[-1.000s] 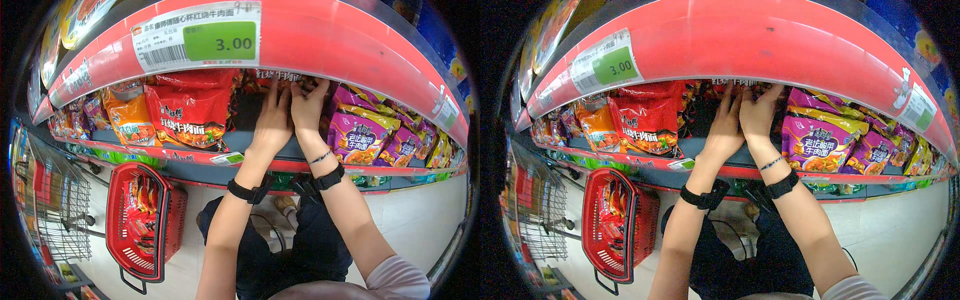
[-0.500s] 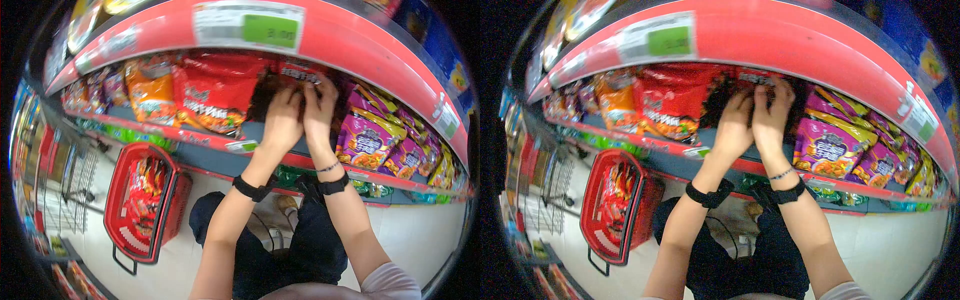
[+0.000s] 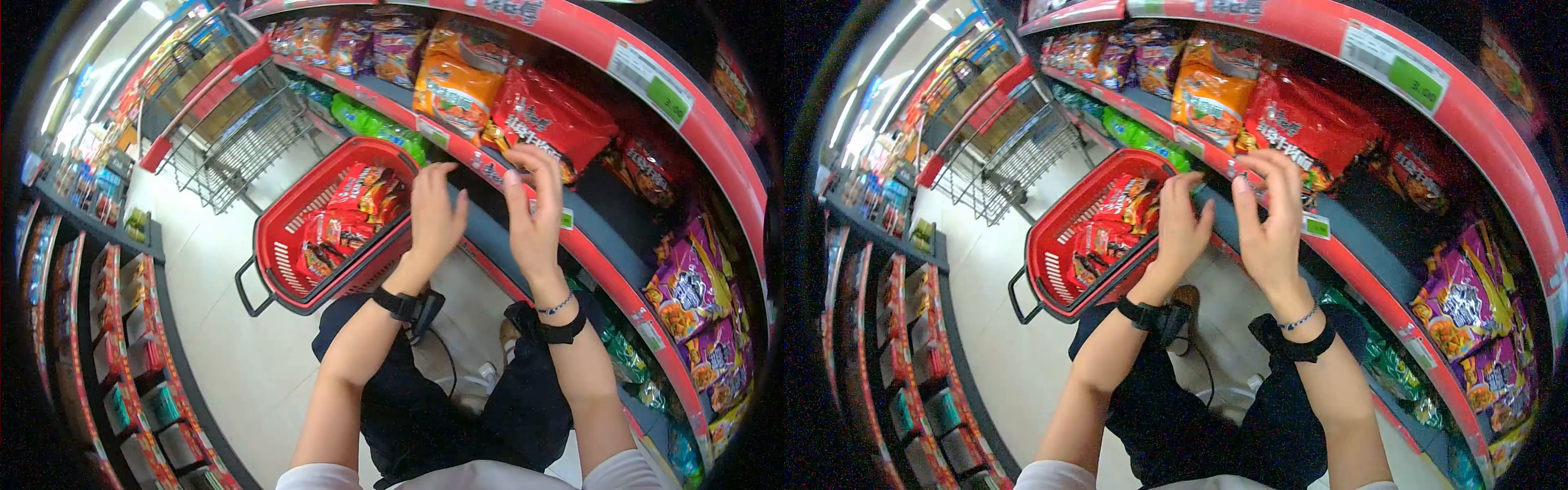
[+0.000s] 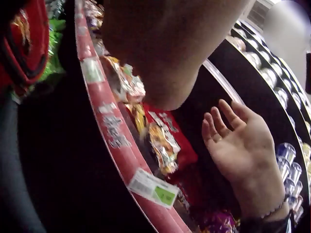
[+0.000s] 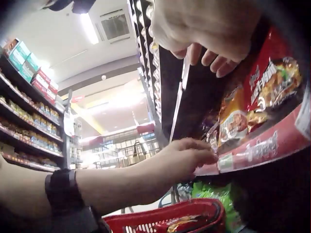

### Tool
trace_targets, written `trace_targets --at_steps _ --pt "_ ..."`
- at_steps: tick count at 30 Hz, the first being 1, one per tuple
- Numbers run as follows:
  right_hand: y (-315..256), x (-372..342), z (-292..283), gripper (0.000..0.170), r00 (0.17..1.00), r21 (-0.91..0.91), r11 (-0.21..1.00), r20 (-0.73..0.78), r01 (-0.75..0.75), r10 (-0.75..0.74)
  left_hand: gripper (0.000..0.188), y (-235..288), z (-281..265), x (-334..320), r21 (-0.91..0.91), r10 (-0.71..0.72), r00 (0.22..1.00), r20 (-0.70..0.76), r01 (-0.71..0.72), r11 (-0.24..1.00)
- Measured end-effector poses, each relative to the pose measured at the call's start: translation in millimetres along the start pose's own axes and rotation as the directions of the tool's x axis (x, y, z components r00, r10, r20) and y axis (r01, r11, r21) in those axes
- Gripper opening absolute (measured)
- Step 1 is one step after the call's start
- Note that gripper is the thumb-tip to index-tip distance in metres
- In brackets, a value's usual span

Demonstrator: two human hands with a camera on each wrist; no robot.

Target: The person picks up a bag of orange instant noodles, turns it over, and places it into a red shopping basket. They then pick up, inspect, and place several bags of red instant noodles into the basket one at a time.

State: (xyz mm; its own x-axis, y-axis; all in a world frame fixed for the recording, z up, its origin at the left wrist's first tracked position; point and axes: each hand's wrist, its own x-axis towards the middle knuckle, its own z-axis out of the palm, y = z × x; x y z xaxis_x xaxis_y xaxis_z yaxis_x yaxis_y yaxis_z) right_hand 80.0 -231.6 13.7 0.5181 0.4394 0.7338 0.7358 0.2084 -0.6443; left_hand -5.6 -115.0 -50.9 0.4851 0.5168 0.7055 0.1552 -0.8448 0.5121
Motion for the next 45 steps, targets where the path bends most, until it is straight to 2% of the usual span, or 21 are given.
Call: trace_targets --at_steps 2,4,5,7,8,10,11,14,15,17,21,23,30,32,34,36,38,42,43,44,45 --pt "-0.6 -10.8 17.6 0.021 0.988 0.098 0.993 0.147 -0.06 0.045 0.05 -46.6 -7.8 -28.0 0.225 -0.26 0.959 0.113 0.231 0.947" --pt "0.9 -15.9 31.4 0.022 0.956 0.138 0.98 0.274 -0.142 0.1 0.062 -78.4 -16.1 -53.2 0.461 -0.471 0.858 0.204 0.34 0.819" --pt "6.1 -19.9 38.2 0.022 0.953 0.145 0.978 0.283 -0.15 0.104 0.062 -92.2 -17.1 -68.7 0.47 -0.482 0.853 0.202 0.348 0.811" --pt "24.4 -24.4 53.7 0.023 0.936 0.056 0.992 0.341 -0.113 0.088 0.069 -111.8 -18.4 -85.9 0.662 -0.631 0.749 0.202 0.37 0.652" --pt "31.9 -27.6 59.4 0.023 0.94 0.061 0.992 0.331 -0.11 0.084 0.069 -114.7 -18.3 -88.5 0.665 -0.623 0.756 0.201 0.362 0.653" --pt "50.4 -34.6 70.0 0.026 0.862 -0.046 0.998 0.504 -0.032 0.051 0.07 -115.1 -17.7 -87.2 0.725 -0.718 0.617 0.321 0.328 0.606" --pt "62.2 -41.4 74.2 0.03 0.811 -0.061 0.998 0.584 -0.007 0.042 0.069 -126.7 -14.9 -89.7 0.717 -0.692 0.64 0.334 0.305 0.627" --pt "53.7 -47.7 68.5 0.042 0.516 -0.276 0.96 0.829 0.045 0.215 0.065 -141.7 -11.8 -75.6 0.662 -0.618 0.687 0.382 0.264 0.702" --pt "49.4 -44.6 67.8 0.042 0.526 -0.288 0.957 0.819 0.033 0.228 0.062 -142.3 -10.9 -72.7 0.685 -0.632 0.659 0.407 0.238 0.689" --pt "41.8 -47.4 69.9 0.049 0.351 -0.303 0.953 0.894 0.016 0.278 0.059 -142.9 -9.6 -73.9 0.711 -0.674 0.621 0.4 0.254 0.655" --pt "49.8 -50.1 84.9 0.051 0.357 -0.259 0.963 0.908 0.069 0.219 0.057 -126.0 -23.5 -66.7 0.711 -0.675 0.578 0.46 0.216 0.669" --pt "52.7 -51.5 88.2 0.052 0.377 -0.231 0.971 0.907 0.065 0.19 0.055 -123.7 -28.0 -76.0 0.707 -0.631 0.578 0.517 0.126 0.696" --pt "57.0 -49.8 100.5 0.049 0.388 -0.291 0.952 0.892 0.096 0.234 0.047 -96.6 -54.9 -117.6 0.631 -0.489 0.531 0.692 -0.114 0.768" --pt "54.2 -45.4 99.4 0.047 0.385 -0.322 0.942 0.884 0.091 0.265 0.047 -80.0 -68.3 -120.8 0.576 -0.443 0.517 0.733 -0.124 0.808" --pt "66.6 -50.1 104.2 0.042 0.421 -0.364 0.929 0.854 0.063 0.306 0.049 -68.0 -77.4 -124.6 0.527 -0.425 0.423 0.801 -0.159 0.835" --pt "80.8 -54.0 103.7 0.038 0.413 -0.366 0.93 0.85 0.014 0.328 0.052 -65.9 -81.7 -136.2 0.504 -0.405 0.403 0.821 -0.175 0.846" --pt "95.3 -61.3 103.4 0.033 0.421 -0.446 0.879 0.773 -0.171 0.474 0.051 -54.5 -89.0 -141.9 0.434 -0.349 0.351 0.869 -0.202 0.878" --pt "111.7 -84.8 105.0 0.04 0.308 -0.481 0.861 0.804 -0.164 0.508 0.05 -40.6 -91.1 -164.5 0.329 -0.185 0.401 0.897 -0.327 0.886" --pt "109.6 -86.8 104.7 0.053 0.215 -0.541 0.817 0.789 -0.2 0.575 0.051 -32.3 -92.3 -163.3 0.317 -0.191 0.366 0.911 -0.323 0.892" --pt "111.5 -92.1 108.1 0.053 0.212 -0.542 0.815 0.789 -0.202 0.577 0.051 -29.2 -91.6 -162.4 0.315 -0.191 0.363 0.912 -0.322 0.893" --pt "116.2 -99.9 113.6 0.06 0.124 -0.647 0.747 0.737 -0.154 0.664 0.052 -27.9 -90.5 -161.2 0.275 -0.197 0.267 0.943 -0.301 0.913"
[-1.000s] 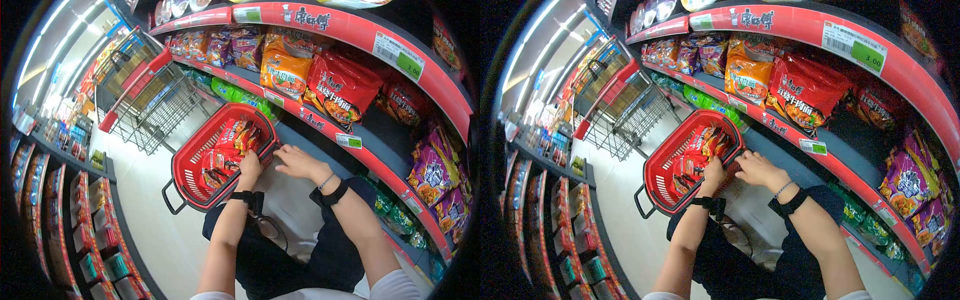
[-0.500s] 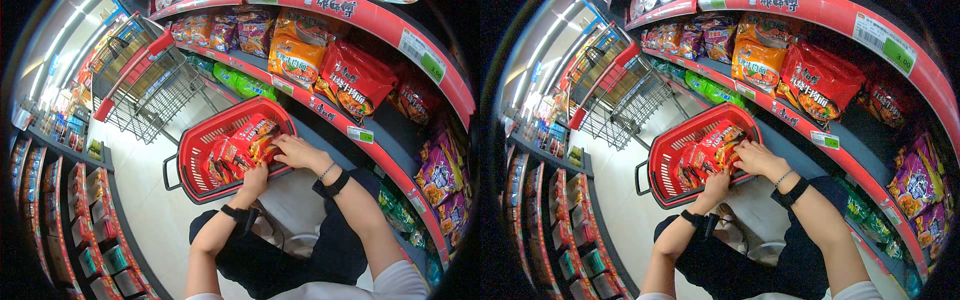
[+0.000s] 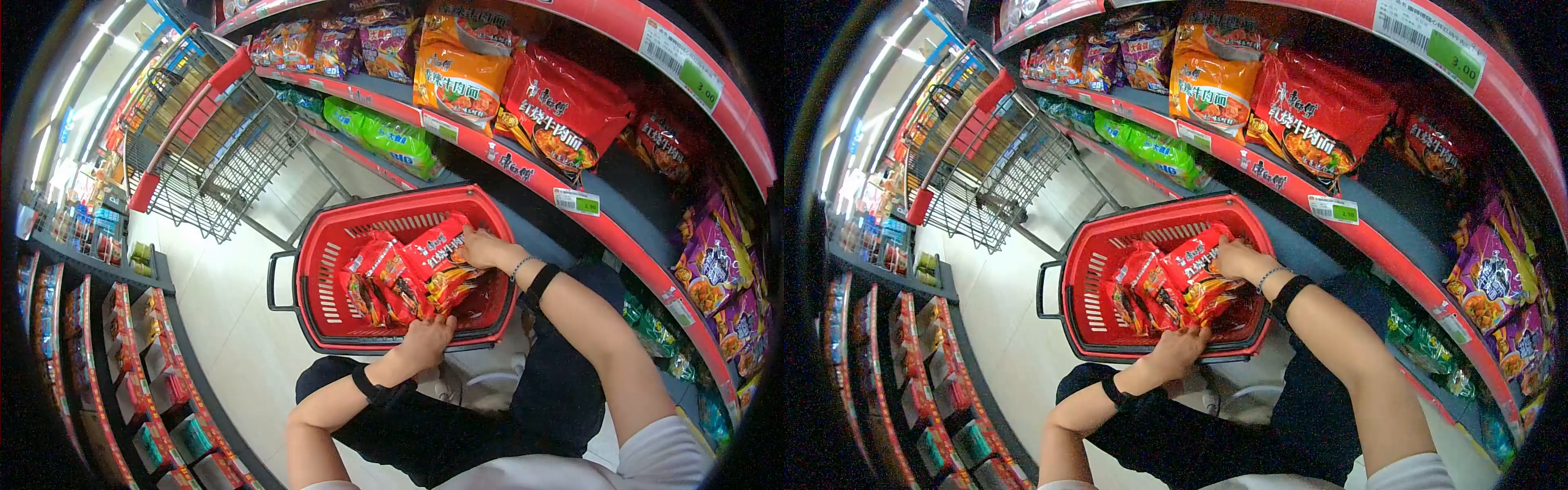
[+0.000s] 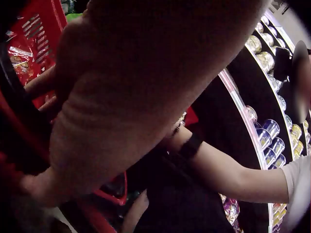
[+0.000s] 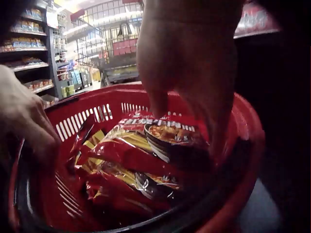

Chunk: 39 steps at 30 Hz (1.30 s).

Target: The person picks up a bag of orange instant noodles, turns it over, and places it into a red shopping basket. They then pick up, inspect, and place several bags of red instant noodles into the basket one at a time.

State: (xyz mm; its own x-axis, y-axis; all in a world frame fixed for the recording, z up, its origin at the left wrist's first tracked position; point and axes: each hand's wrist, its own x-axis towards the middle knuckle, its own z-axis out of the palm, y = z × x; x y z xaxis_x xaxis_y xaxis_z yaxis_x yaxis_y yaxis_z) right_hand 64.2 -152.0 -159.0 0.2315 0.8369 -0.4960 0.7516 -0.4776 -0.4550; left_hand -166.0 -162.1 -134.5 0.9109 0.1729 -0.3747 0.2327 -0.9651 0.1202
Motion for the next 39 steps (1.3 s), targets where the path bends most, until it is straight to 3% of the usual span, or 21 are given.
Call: trace_targets --at_steps 1,2,3,5,7,9,10,12,13,15,16,17,21,22,24,25,27,31,33,34,39 --pt "-5.2 -2.1 0.7 0.069 0.991 -0.074 0.991 0.064 -0.111 0.116 0.053 2.5 -14.8 -0.3 -0.036 0.036 0.995 0.093 -0.033 0.999" --pt "-3.9 -8.5 -1.7 0.078 0.987 -0.056 0.995 0.133 -0.085 0.092 0.062 -3.6 -34.3 4.3 -0.215 0.04 0.96 0.278 0.021 0.976" --pt "-3.9 -8.9 0.1 0.078 0.986 -0.057 0.995 0.137 -0.086 0.093 0.062 -11.6 -39.1 7.0 -0.218 0.041 0.959 0.28 0.022 0.976" --pt "-2.8 -6.3 4.6 0.081 0.988 -0.113 0.982 0.028 -0.149 0.153 0.065 -25.7 -38.9 11.2 -0.496 -0.223 0.974 0.022 0.205 0.844" --pt "6.3 -0.4 8.9 0.081 0.991 -0.034 0.991 0.028 -0.131 0.132 0.06 -46.0 -16.4 29.1 -0.567 -0.5 0.844 -0.195 0.319 0.76" --pt "9.2 -0.8 10.7 0.082 0.993 0.044 0.992 0.025 -0.115 0.114 0.061 -78.7 22.6 52.3 -0.592 -0.564 0.712 -0.417 0.258 0.763" --pt "8.6 -3.2 10.3 0.081 0.991 0.07 0.989 0.031 -0.132 0.131 0.061 -95.8 37.4 65.5 -0.594 -0.564 0.71 -0.421 0.255 0.763" --pt "6.4 -9.0 4.3 0.081 0.988 0.1 0.983 0.029 -0.154 0.152 0.048 -117.3 42.2 83.4 -0.863 -0.767 0.591 -0.248 0.225 0.453" --pt "4.1 -15.0 -0.1 0.08 0.983 0.17 0.968 0.065 -0.183 0.174 0.048 -117.6 38.6 84.6 -0.862 -0.763 0.597 -0.25 0.222 0.457" --pt "8.1 -16.9 -0.3 0.08 0.975 0.243 0.945 0.101 -0.217 0.198 0.038 -113.4 28.0 81.7 -0.974 -0.726 0.675 0.132 0.226 0.033" --pt "13.7 -10.1 5.3 0.076 0.979 0.267 0.943 0.081 -0.2 0.185 0.029 -112.8 23.2 78.9 -0.975 -0.643 0.748 0.165 0.223 0.009" --pt "19.1 -3.0 10.4 0.073 0.984 0.288 0.94 0.06 -0.18 0.17 0.029 -110.2 18.3 79.2 -0.975 -0.641 0.75 0.164 0.223 0.012" --pt "21.9 3.0 11.8 0.062 0.963 0.39 0.895 -0.068 -0.217 0.263 0.023 -92.1 -15.1 70.7 -0.966 -0.661 0.708 0.247 0.124 -0.228" --pt "14.9 -6.2 4.9 0.056 0.946 0.581 0.774 -0.019 -0.252 0.323 0.026 -84.9 -26.9 65.0 -0.953 -0.685 0.684 0.25 0.05 -0.298" --pt "6.9 -15.4 1.3 0.04 0.923 0.846 0.486 0.017 -0.218 0.384 0.027 -80.2 -42.5 50.8 -0.953 -0.655 0.734 0.18 -0.034 -0.3" --pt "3.7 -20.8 0.8 0.04 0.923 0.847 0.487 0.015 -0.216 0.384 0.027 -78.9 -49.2 43.1 -0.944 -0.622 0.775 0.11 -0.116 -0.31" --pt "-1.6 -37.4 -2.8 0.036 0.918 0.859 0.507 -0.26 0.078 0.299 0.028 -73.7 -61.0 30.5 -0.936 -0.611 0.789 0.07 -0.159 -0.313" --pt "-14.5 -77.6 -15.1 0.022 0.826 0.873 0.294 -0.472 0.389 0.308 0.035 -66.3 -64.0 20.5 -0.924 -0.632 0.771 -0.077 -0.293 -0.245" --pt "-19.7 -102.4 -20.4 0.016 0.8 0.865 0.279 -0.495 0.418 0.337 0.036 -52.5 -75.1 14.4 -0.859 -0.634 0.758 -0.153 -0.419 -0.295" --pt "-20.3 -113.4 -20.7 0.017 0.777 0.843 0.252 -0.536 0.475 0.33 0.03 -47.7 -78.3 12.5 -0.774 -0.611 0.781 -0.124 -0.462 -0.433" --pt "-17.4 -163.3 -12.3 0.018 0.693 0.793 0.174 -0.599 0.584 0.401 0.03 1.4 -92.0 -2.1 -0.783 -0.629 0.749 -0.21 -0.514 -0.351"
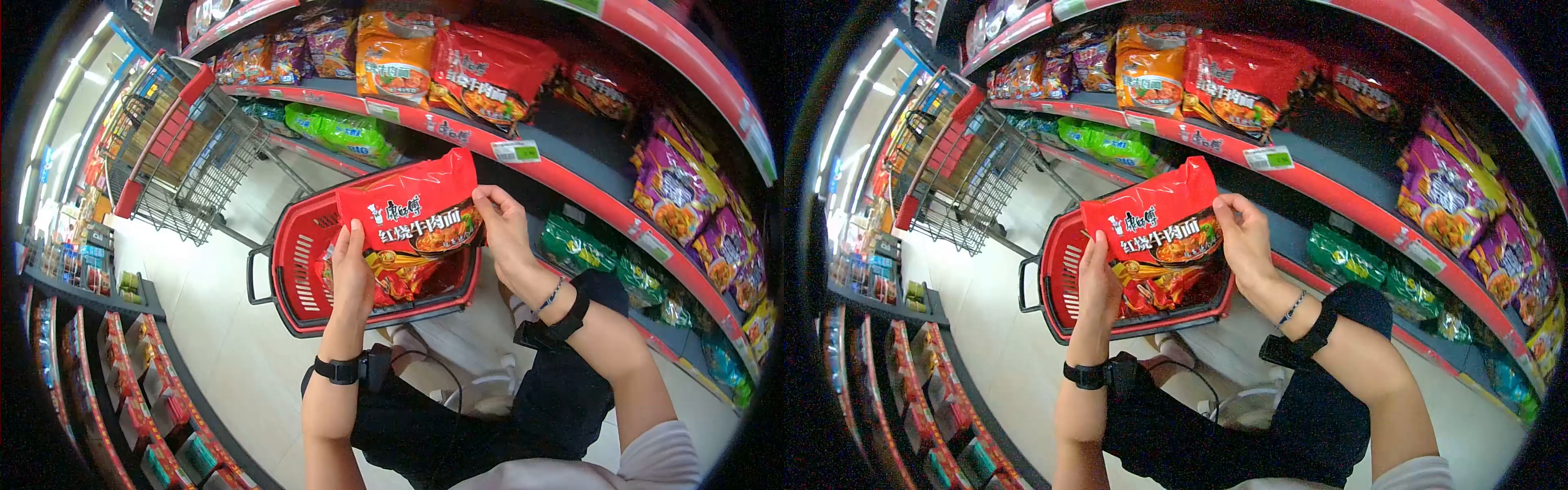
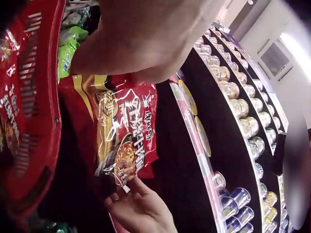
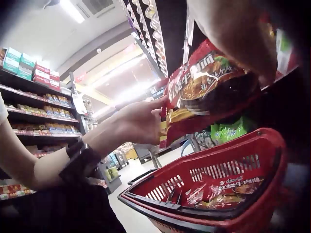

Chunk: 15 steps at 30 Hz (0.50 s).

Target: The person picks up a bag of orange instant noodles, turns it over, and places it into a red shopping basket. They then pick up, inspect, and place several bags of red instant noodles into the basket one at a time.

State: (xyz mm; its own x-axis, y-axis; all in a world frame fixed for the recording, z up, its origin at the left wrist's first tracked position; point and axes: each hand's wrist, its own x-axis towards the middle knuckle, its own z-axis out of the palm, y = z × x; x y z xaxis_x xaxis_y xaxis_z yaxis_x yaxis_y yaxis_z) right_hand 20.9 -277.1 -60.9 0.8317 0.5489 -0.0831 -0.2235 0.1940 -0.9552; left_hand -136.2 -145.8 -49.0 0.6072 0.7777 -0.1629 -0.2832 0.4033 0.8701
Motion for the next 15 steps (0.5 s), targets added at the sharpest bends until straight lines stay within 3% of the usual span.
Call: trace_targets --at_steps 6,8,10,11,12,14,15 --pt "-13.8 -31.8 -56.6 0.017 0.976 -0.009 0.99 -0.163 0.143 -0.142 0.027 -17.4 39.2 -29.1 -0.009 0.035 0.995 0.092 -0.035 0.999" --pt "-25.8 -26.5 -76.0 0.017 0.829 -0.355 0.808 -0.138 0.469 -0.542 0.025 -16.6 59.3 -37.5 -0.02 -0.037 0.996 0.084 0.039 0.999" --pt "-47.2 -28.7 -84.0 0.017 0.804 -0.35 0.794 -0.159 0.497 -0.573 0.023 -18.8 78.3 -37.7 0.129 0.062 0.996 0.064 -0.07 0.989" --pt "-51.3 -28.2 -89.6 0.016 0.755 -0.387 0.742 -0.154 0.547 -0.637 0.022 -40.9 76.2 -20.2 0.2 0.332 0.938 0.104 -0.347 0.916" --pt "-53.6 -28.3 -94.8 0.015 0.704 -0.423 0.691 -0.155 0.587 -0.693 0.022 -44.1 84.0 -15.0 0.198 0.333 0.936 0.112 -0.349 0.916" --pt "-58.9 -31.6 -108.4 0.015 0.728 -0.402 0.717 -0.157 0.57 -0.667 0.022 -46.5 99.9 -4.5 0.47 0.56 0.819 0.127 -0.547 0.693" --pt "-64.8 -33.5 -112.3 0.015 0.762 -0.333 0.771 -0.19 0.543 -0.619 0.018 -45.1 114.1 -4.2 0.297 0.375 0.927 0.034 -0.367 0.881"
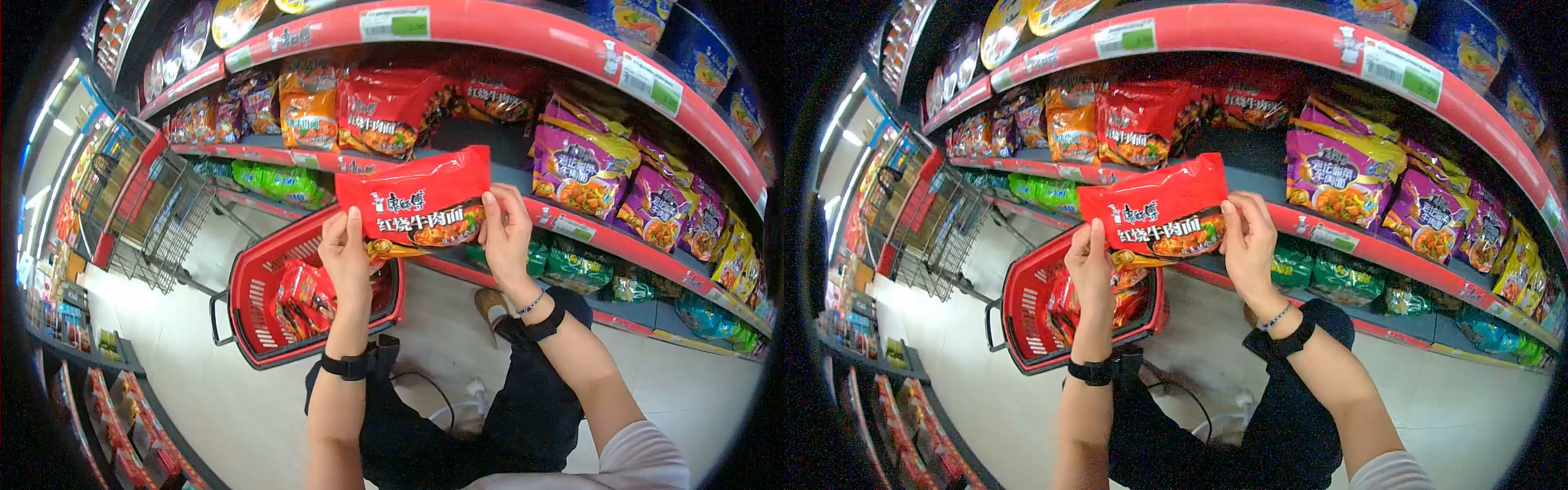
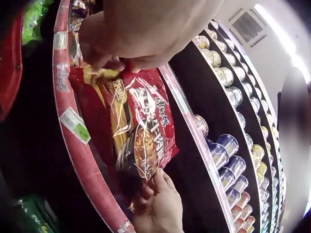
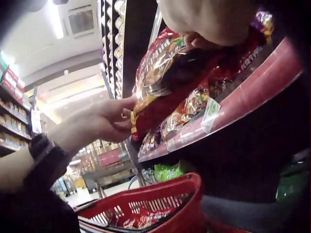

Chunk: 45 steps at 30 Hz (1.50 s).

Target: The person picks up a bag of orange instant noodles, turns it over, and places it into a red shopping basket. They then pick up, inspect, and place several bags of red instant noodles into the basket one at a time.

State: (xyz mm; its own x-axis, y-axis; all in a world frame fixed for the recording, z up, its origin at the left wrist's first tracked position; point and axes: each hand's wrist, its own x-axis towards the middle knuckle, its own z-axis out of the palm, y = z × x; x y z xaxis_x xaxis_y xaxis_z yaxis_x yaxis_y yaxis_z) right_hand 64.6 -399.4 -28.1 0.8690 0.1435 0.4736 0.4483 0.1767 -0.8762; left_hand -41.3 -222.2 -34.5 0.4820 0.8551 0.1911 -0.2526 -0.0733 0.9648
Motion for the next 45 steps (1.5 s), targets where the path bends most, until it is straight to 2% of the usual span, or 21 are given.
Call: trace_targets --at_steps 3,5,7,9,10,11,13,15,18,23,27,29,31,33,35,37,38,40,43,44,45 --pt "2.5 17.0 -6.7 0.014 0.999 0.039 0.999 -0.038 -0.015 0.017 0.016 -0.2 29.1 6.0 0.004 0.023 1.0 0.012 -0.023 1.0" --pt "3.0 23.1 -2.7 0.012 0.979 0.065 0.987 -0.148 0.147 -0.137 0.016 -3.6 43.3 10.2 -0.017 0.056 0.998 -0.025 -0.057 0.998" --pt "6.8 29.3 0.6 0.013 0.971 0.065 0.984 -0.181 0.167 -0.153 0.018 0.3 54.3 12.1 -0.048 0.021 1.0 -0.007 -0.021 0.999" --pt "10.9 35.5 1.6 0.014 0.921 -0.108 0.944 -0.207 0.313 -0.329 0.02 1.1 65.8 15.5 -0.02 -0.055 0.998 0.029 0.056 0.998" --pt "14.8 38.5 -3.5 0.019 0.937 -0.279 0.922 -0.147 0.268 -0.317 0.021 -4.3 76.5 19.5 -0.161 0.008 0.998 0.057 0.001 0.987" --pt "17.4 41.3 -1.2 0.019 0.936 -0.278 0.92 -0.143 0.275 -0.322 0.022 -10.2 85.6 24.0 -0.302 0.076 0.995 0.072 -0.051 0.952" --pt "15.2 47.8 5.5 0.025 0.96 0.058 0.978 -0.207 0.202 -0.186 0.022 -21.4 97.7 34.3 -0.388 0.182 0.975 0.125 -0.121 0.914" --pt "25.3 54.9 5.9 0.032 0.952 -0.034 0.967 -0.169 0.254 -0.256 0.023 -24.1 113.2 40.2 -0.45 0.158 0.974 0.163 -0.069 0.89" --pt "30.7 59.6 9.2 0.038 0.974 0.053 0.986 -0.174 0.158 -0.147 0.03 -15.6 132.3 49.2 -0.532 0.128 0.95 0.284 0.045 0.845" --pt "48.5 72.5 17.3 0.043 0.962 0.035 0.982 -0.212 0.184 -0.172 0.045 -22.1 162.6 53.3 -0.546 0.081 0.918 0.387 0.157 0.823" --pt "62.6 87.6 16.8 0.047 0.942 -0.099 0.97 -0.234 0.221 -0.239 0.049 -33.2 181.5 52.9 -0.573 0.007 0.904 0.427 0.265 0.776" --pt "72.6 95.7 15.3 0.054 0.965 0.022 0.995 -0.247 0.095 -0.087 0.048 -43.7 186.6 59.4 -0.527 0.01 0.86 0.51 0.304 0.794" --pt "71.0 102.5 19.7 0.062 0.965 0.068 0.992 -0.245 0.11 -0.09 0.049 -45.9 187.7 63.3 -0.466 -0.002 0.813 0.582 0.335 0.819" --pt "69.9 102.5 20.4 0.067 0.974 -0.026 0.996 -0.209 0.087 -0.09 0.048 -50.2 192.4 67.7 -0.386 0.138 0.814 0.565 0.113 0.915" --pt "67.7 100.8 17.3 0.066 0.985 -0.118 0.989 -0.132 0.094 -0.11 0.051 -50.6 191.1 70.1 -0.346 0.106 0.815 0.57 0.12 0.931" --pt "58.6 100.9 15.6 0.066 0.994 -0.323 0.946 -0.11 -0.035 -0.001 0.05 -49.6 191.6 74.3 -0.346 0.121 0.793 0.597 0.118 0.931" --pt "60.1 101.8 15.2 0.066 0.994 -0.323 0.946 -0.109 -0.032 -0.003 0.05 -48.9 191.9 73.9 -0.348 0.123 0.793 0.596 0.117 0.93" --pt "65.9 107.1 15.7 0.066 0.994 -0.001 1.0 -0.112 -0.001 0.001 0.048 -42.1 194.2 74.0 -0.138 0.104 0.814 0.571 -0.03 0.99" --pt "74.1 118.7 15.7 0.066 0.995 -0.013 0.995 -0.011 0.101 -0.101 0.048 -35.1 209.4 86.6 -0.073 0.179 0.736 0.653 -0.174 0.982" --pt "77.1 121.7 14.0 0.063 0.986 -0.219 0.962 -0.001 0.161 -0.166 0.048 -34.6 217.6 88.4 -0.083 0.139 0.752 0.645 -0.113 0.99" --pt "79.1 123.2 13.2 0.063 0.986 -0.222 0.962 0.0 0.161 -0.165 0.048 -36.2 223.1 90.9 -0.085 0.138 0.752 0.644 -0.109 0.99"
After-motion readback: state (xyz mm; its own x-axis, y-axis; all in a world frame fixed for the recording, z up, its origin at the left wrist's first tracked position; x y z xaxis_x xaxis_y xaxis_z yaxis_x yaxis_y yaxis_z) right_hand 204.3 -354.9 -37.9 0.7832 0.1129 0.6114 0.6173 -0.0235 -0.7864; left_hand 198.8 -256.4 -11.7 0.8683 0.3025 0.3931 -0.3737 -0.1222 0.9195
